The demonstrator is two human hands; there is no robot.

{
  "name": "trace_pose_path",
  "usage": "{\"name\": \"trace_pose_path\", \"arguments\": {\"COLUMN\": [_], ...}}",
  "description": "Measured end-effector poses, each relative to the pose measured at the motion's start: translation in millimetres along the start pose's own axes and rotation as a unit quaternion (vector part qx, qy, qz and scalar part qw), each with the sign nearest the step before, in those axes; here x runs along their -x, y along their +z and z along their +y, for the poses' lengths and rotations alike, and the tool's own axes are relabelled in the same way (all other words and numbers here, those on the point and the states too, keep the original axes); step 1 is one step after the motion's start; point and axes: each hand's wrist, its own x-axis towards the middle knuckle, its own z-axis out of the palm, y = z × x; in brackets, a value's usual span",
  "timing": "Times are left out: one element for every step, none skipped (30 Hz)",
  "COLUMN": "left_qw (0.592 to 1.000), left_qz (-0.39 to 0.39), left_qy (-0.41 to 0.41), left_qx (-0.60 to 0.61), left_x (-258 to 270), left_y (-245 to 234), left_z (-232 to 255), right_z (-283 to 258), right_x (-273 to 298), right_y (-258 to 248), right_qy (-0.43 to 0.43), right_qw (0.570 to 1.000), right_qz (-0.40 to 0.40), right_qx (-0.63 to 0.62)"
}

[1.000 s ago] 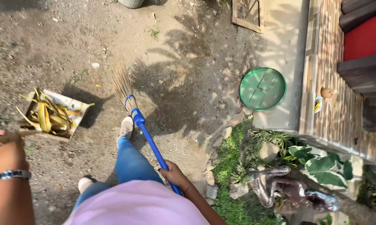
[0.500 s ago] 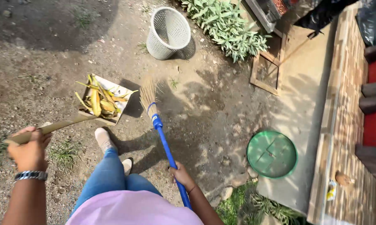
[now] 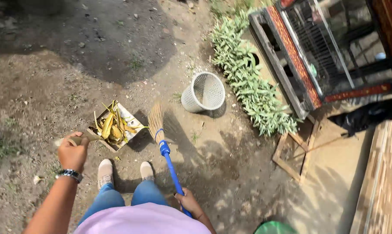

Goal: Sweeping dry leaves into a dustpan on a garden path

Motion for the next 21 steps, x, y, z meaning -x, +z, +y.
{"name": "trace_pose_path", "arguments": {"left_qw": [0.999, 0.995, 0.994, 0.990, 0.983, 0.978, 0.974, 0.967, 0.961, 0.954, 0.947, 0.939, 0.924, 0.900, 0.888, 0.876, 0.862, 0.849, 0.833, 0.817, 0.806], "left_qz": [0.031, 0.060, 0.091, 0.128, 0.165, 0.197, 0.222, 0.247, 0.272, 0.293, 0.314, 0.338, 0.367, 0.393, 0.415, 0.445, 0.474, 0.494, 0.524, 0.553, 0.567], "left_qy": [-0.014, -0.031, -0.034, -0.015, -0.006, -0.021, 0.011, 0.043, 0.035, 0.054, 0.074, 0.065, 0.028, -0.005, -0.008, 0.007, 0.022, 0.019, 0.010, -0.001, -0.002], "left_qx": [-0.035, -0.070, -0.055, -0.065, -0.078, -0.066, -0.051, -0.039, -0.029, -0.012, 0.003, 0.011, 0.098, 0.187, 0.195, 0.188, 0.179, 0.186, 0.175, 0.163, 0.169], "left_x": [10.4, 21.9, 17.1, 13.3, 23.2, 32.3, 38.8, 45.5, 55.6, 66.1, 79.0, 93.0, 107.5, 122.1, 134.4, 147.1, 158.7, 175.6, 188.6, 201.1, 212.5], "left_y": [-5.7, -13.1, -19.7, -28.4, -39.6, -49.4, -57.4, -66.5, -75.1, -84.1, -93.4, -99.6, -107.9, -116.9, -127.1, -137.9, -151.7, -163.0, -176.0, -189.6, -208.1], "left_z": [10.2, 19.7, 4.3, -12.4, -37.7, -47.7, -56.1, -64.6, -72.3, -79.8, -87.3, -85.1, -84.2, -83.4, -94.2, -104.7, -114.7, -117.5, -118.7, -119.5, -121.9], "right_z": [-14.1, -27.9, -51.2, -74.3, -88.9, -107.4, -126.4, -145.9, -159.9, -173.8, -186.0, -201.9, -215.6, -228.4, -239.8, -250.9, -261.3, -265.7, -269.8, -274.1, -274.3], "right_x": [-11.4, -21.8, -33.3, -44.2, -46.7, -51.7, -55.8, -59.6, -67.2, -73.9, -78.4, -80.4, -81.4, -81.5, -83.2, -83.7, -82.9, -83.4, -84.2, -84.3, -86.1], "right_y": [-15.9, -29.7, -45.2, -57.4, -72.5, -80.7, -86.5, -89.7, -88.8, -86.1, -82.5, -75.5, -65.4, -53.4, -43.5, -31.8, -15.8, -1.3, 16.0, 34.8, 54.8], "right_qy": [-0.014, -0.027, -0.037, -0.030, -0.016, -0.019, -0.040, -0.061, -0.067, -0.079, -0.091, -0.095, -0.113, -0.131, -0.136, -0.143, -0.151, -0.157, -0.154, -0.151, -0.158], "right_qw": [0.999, 0.998, 0.995, 0.989, 0.979, 0.971, 0.969, 0.967, 0.959, 0.955, 0.951, 0.942, 0.934, 0.926, 0.916, 0.904, 0.891, 0.879, 0.873, 0.866, 0.857], "right_qz": [-0.022, -0.045, -0.063, -0.077, -0.090, -0.107, -0.116, -0.126, -0.138, -0.148, -0.158, -0.171, -0.176, -0.182, -0.195, -0.210, -0.225, -0.238, -0.233, -0.227, -0.236], "right_qx": [0.021, 0.041, 0.068, 0.123, 0.182, 0.214, 0.214, 0.214, 0.238, 0.245, 0.250, 0.273, 0.288, 0.304, 0.324, 0.345, 0.365, 0.383, 0.401, 0.418, 0.431]}}
